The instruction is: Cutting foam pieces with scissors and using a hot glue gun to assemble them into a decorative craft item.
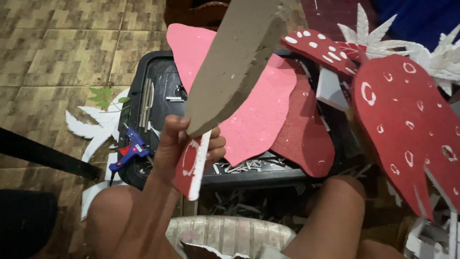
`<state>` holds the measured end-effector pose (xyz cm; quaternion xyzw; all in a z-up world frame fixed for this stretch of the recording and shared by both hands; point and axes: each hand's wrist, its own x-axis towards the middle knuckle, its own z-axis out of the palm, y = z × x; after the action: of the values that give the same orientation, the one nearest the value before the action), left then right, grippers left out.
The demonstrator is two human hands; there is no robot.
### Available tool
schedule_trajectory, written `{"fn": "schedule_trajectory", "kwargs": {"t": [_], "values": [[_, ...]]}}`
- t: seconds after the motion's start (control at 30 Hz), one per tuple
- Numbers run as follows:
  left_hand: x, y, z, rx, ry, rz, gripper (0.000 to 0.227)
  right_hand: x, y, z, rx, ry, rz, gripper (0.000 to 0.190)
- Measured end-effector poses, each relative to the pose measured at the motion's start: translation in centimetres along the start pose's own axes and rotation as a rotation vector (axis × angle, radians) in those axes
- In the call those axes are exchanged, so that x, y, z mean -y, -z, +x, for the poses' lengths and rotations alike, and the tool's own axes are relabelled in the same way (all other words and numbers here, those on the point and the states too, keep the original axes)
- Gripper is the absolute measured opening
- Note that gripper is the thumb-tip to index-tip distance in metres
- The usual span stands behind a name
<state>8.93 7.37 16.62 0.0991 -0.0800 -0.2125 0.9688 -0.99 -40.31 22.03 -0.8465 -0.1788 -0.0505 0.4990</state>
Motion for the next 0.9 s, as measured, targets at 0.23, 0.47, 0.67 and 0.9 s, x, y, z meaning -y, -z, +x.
{"fn": "schedule_trajectory", "kwargs": {"t": [0.23, 0.47, 0.67, 0.9], "values": [[0.5, -0.2, 1.4, -0.585, -0.456, 0.515, 0.056, -5.0, -14.9, 6.6, 0.059, -0.062, 0.236, 0.046], [2.1, 2.0, 2.7, -0.607, -0.530, 0.978, 0.033, -9.4, -23.4, 11.1, 0.029, -0.144, 0.403, 0.054], [5.3, 5.2, 4.8, -0.628, -0.466, 0.865, 0.031, -8.7, -27.2, 12.9, -0.044, -0.206, 0.503, 0.060], [7.8, 7.6, 4.8, -0.762, -0.217, 0.820, 0.021, -10.4, -29.7, 12.8, -0.188, -0.557, 1.077, 0.034]]}}
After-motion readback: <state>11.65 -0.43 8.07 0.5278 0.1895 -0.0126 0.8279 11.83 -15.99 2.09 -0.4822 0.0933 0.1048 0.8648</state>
